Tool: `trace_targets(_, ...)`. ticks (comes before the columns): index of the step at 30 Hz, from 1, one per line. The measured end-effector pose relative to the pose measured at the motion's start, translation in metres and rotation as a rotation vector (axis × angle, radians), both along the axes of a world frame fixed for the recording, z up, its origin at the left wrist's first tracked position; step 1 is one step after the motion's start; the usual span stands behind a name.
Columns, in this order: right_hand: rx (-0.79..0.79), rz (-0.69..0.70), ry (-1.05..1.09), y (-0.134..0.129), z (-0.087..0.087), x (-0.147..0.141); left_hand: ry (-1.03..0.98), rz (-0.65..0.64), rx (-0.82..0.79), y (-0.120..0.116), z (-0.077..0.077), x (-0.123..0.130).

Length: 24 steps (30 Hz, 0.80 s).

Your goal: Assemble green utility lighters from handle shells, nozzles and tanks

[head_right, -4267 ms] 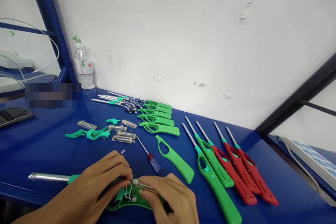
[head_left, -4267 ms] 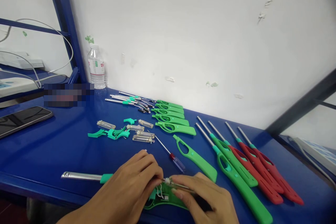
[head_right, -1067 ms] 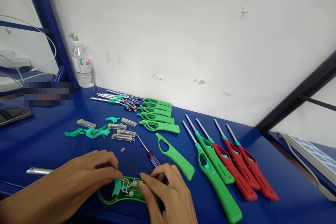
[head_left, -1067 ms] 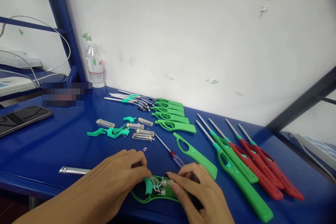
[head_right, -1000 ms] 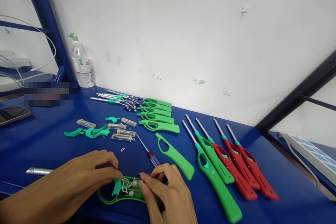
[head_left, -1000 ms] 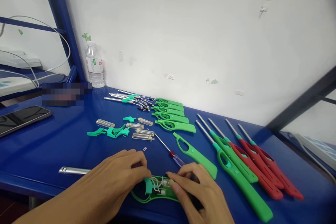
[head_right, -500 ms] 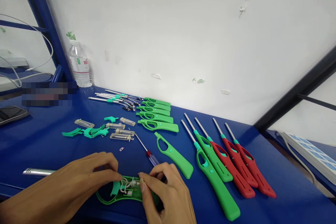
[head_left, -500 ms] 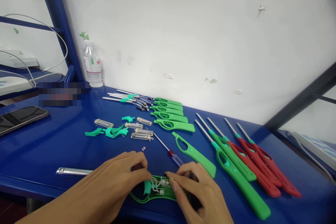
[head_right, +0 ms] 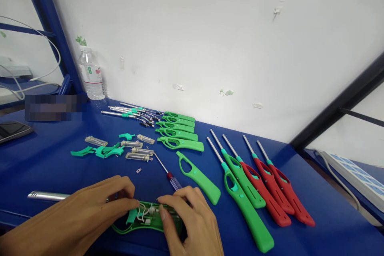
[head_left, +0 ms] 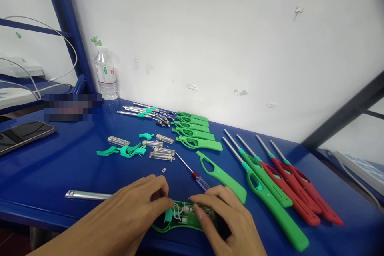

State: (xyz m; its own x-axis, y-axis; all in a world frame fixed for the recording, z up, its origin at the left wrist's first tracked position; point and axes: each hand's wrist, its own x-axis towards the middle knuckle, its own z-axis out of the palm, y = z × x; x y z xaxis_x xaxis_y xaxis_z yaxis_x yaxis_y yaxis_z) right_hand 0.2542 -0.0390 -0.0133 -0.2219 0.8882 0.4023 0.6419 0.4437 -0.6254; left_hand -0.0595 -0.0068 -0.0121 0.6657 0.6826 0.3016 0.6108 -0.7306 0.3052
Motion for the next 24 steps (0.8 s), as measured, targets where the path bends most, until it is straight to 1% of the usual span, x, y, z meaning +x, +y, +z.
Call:
trace_targets(4,-0.012,-0.003,0.038,-0.001,0.001,-0.001,0.027,-0.012,-0.059,0.002,-0.002,0.001)
trace_targets(9,0.017,0.001,0.007,0.000,0.001,-0.001,-0.032,-0.043,-0.063,0.001,-0.002,0.005)
trace_targets(12,0.017,0.003,0.014,0.001,0.000,-0.001,-0.048,0.017,-0.082,-0.006,-0.001,0.014)
trace_targets(15,-0.002,0.013,0.029,0.000,0.001,-0.002,-0.013,0.063,-0.083,-0.013,0.002,0.021)
trace_targets(17,-0.006,0.014,0.037,-0.001,0.002,-0.002,0.037,0.046,-0.048,-0.015,0.004,0.023)
trace_targets(21,-0.012,0.012,0.046,-0.001,0.002,-0.002,0.086,0.052,0.092,-0.015,0.004,0.026)
trace_targets(24,-0.018,0.014,0.050,-0.001,0.002,-0.001,0.090,0.032,0.120,-0.014,0.002,0.028)
